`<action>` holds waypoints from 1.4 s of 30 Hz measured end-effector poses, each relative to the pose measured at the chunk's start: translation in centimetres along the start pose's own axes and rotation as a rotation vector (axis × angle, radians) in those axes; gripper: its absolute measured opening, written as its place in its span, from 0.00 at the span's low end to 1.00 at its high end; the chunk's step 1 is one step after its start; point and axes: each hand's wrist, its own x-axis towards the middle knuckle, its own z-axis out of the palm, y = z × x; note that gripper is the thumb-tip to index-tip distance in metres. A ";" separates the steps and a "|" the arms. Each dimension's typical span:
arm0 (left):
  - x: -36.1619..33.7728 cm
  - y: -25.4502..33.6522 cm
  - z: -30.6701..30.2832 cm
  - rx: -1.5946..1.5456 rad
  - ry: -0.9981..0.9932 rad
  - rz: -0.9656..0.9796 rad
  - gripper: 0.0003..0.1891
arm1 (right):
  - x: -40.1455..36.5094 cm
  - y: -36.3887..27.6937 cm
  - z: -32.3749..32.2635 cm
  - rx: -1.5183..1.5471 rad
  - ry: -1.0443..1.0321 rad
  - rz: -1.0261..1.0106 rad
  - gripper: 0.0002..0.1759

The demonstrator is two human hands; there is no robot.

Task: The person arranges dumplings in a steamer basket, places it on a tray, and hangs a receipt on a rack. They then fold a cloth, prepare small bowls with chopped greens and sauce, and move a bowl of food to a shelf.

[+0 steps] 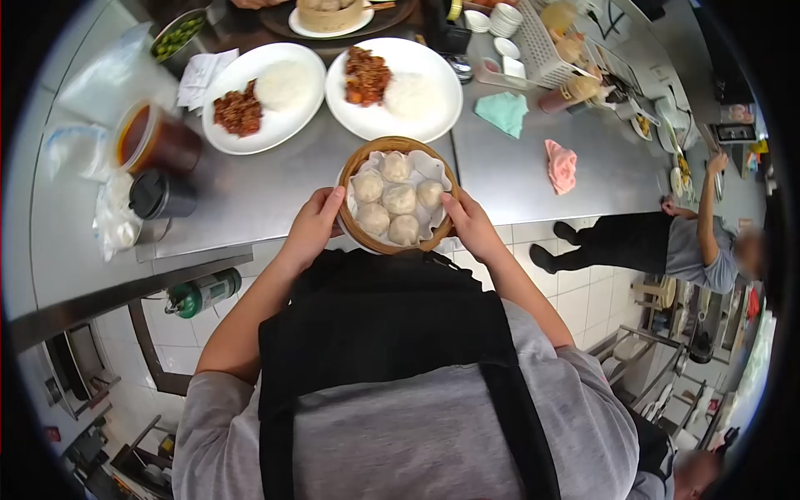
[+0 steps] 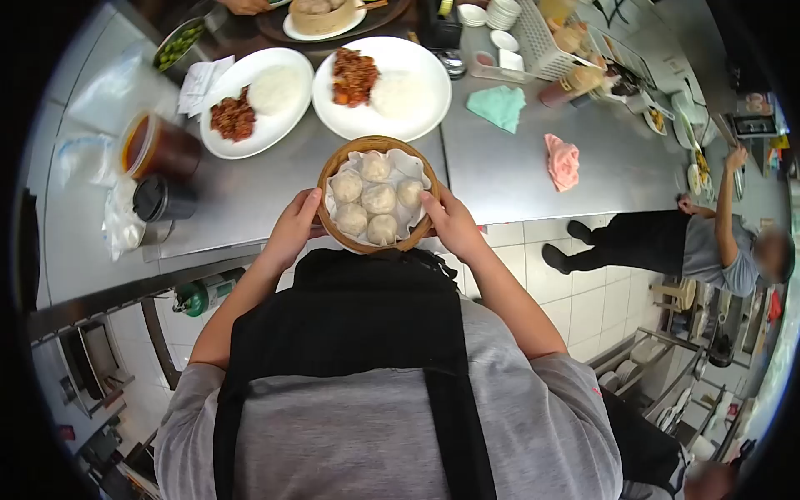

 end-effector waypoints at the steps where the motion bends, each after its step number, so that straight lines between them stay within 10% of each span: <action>1: -0.1 0.5 0.7 0.011 -0.037 -0.021 0.34 | -0.8 0.4 -0.4 -0.016 0.070 -0.048 0.32; 15: 14.1 6.6 23.0 0.297 -0.123 0.026 0.32 | -0.7 3.3 -23.3 0.010 0.324 -0.027 0.32; 17: 15.6 7.1 24.2 0.676 0.288 0.766 0.21 | 1.0 4.1 -25.7 -0.600 0.560 -0.451 0.29; 20: 15.0 11.1 26.2 0.937 0.231 0.882 0.13 | 2.2 0.4 -26.2 -0.713 0.677 -0.649 0.19; 28: 15.7 14.9 29.8 1.305 0.231 0.551 0.12 | 6.3 -1.7 -27.2 -1.038 0.539 -0.713 0.08; 42: 16.7 15.1 30.3 1.495 0.329 0.717 0.06 | 4.9 -2.9 -27.2 -0.792 0.499 -0.615 0.11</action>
